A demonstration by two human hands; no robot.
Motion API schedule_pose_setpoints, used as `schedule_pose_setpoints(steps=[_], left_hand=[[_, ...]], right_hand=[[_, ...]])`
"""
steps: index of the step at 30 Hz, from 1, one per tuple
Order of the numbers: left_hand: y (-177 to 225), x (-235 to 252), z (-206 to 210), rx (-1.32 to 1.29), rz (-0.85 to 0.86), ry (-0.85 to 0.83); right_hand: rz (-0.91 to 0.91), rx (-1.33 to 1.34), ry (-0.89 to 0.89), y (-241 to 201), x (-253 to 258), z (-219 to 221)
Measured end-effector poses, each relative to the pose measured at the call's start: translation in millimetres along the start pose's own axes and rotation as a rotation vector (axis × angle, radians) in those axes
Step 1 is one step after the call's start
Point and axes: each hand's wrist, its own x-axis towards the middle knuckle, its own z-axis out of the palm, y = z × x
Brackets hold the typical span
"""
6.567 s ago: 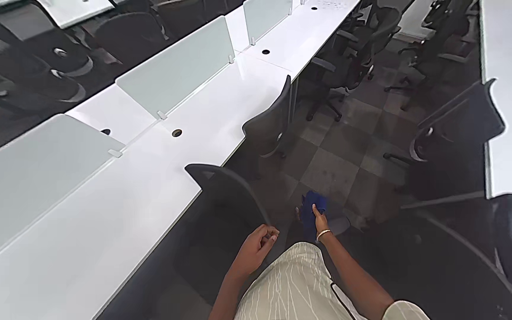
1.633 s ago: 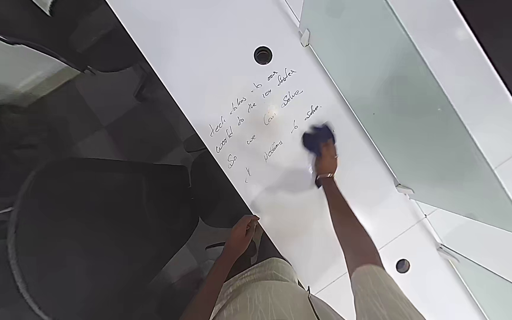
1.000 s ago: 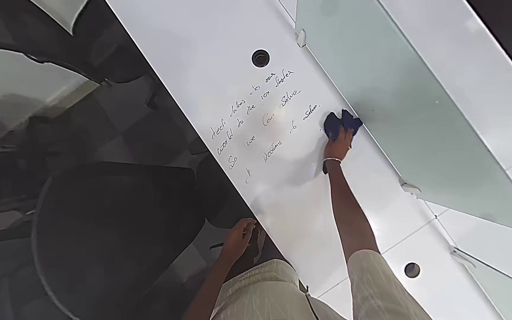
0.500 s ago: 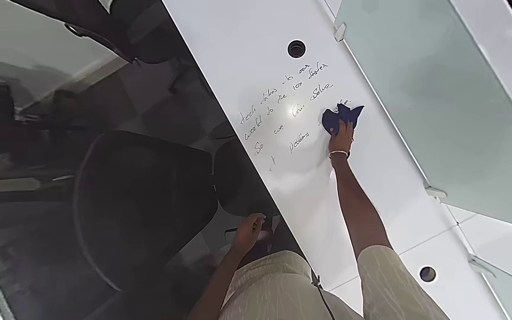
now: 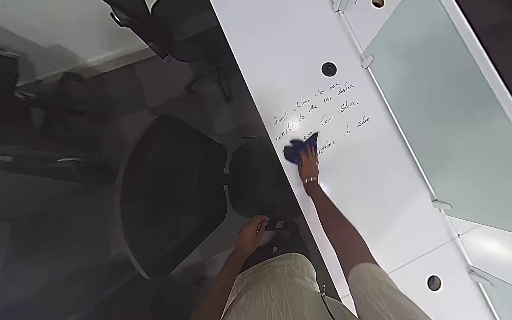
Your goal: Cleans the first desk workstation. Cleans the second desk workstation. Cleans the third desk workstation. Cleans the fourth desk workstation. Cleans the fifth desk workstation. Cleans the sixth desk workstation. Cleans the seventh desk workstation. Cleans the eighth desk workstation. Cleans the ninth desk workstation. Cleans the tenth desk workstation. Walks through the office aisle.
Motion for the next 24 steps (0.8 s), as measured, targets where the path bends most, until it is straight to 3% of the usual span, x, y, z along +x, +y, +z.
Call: schedule_pose_setpoints(steps=[2,3,9,11,13,18,20,24], left_hand=[[-16,-8,-2,-0.009,-0.028,0.020],[-23,-13,-3,-0.012,-0.040,0.031],[-30,-17,0,-0.040,-0.028,0.037],[-24,-10,3,-0.053,-0.046,0.016],[-17,1,4,-0.059,-0.062,-0.016],[9,36,7,-0.083,-0.103,-0.069],[23,48,5,-0.079,-0.113,-0.071],[37,67,9,-0.062,-0.074,-0.038]], right_hand=[[0.065,0.025,0.011,-18,43,1],[0.089,0.039,-0.004,-24,41,3],[0.062,0.071,-0.037,-9,-127,5],[0.070,0.049,-0.026,4,-145,4],[0.077,0.030,-0.011,16,-118,-2],[0.303,0.008,0.059,67,52,-57],[0.326,0.020,0.080,82,99,-72],[0.280,0.053,0.036,71,50,-63]])
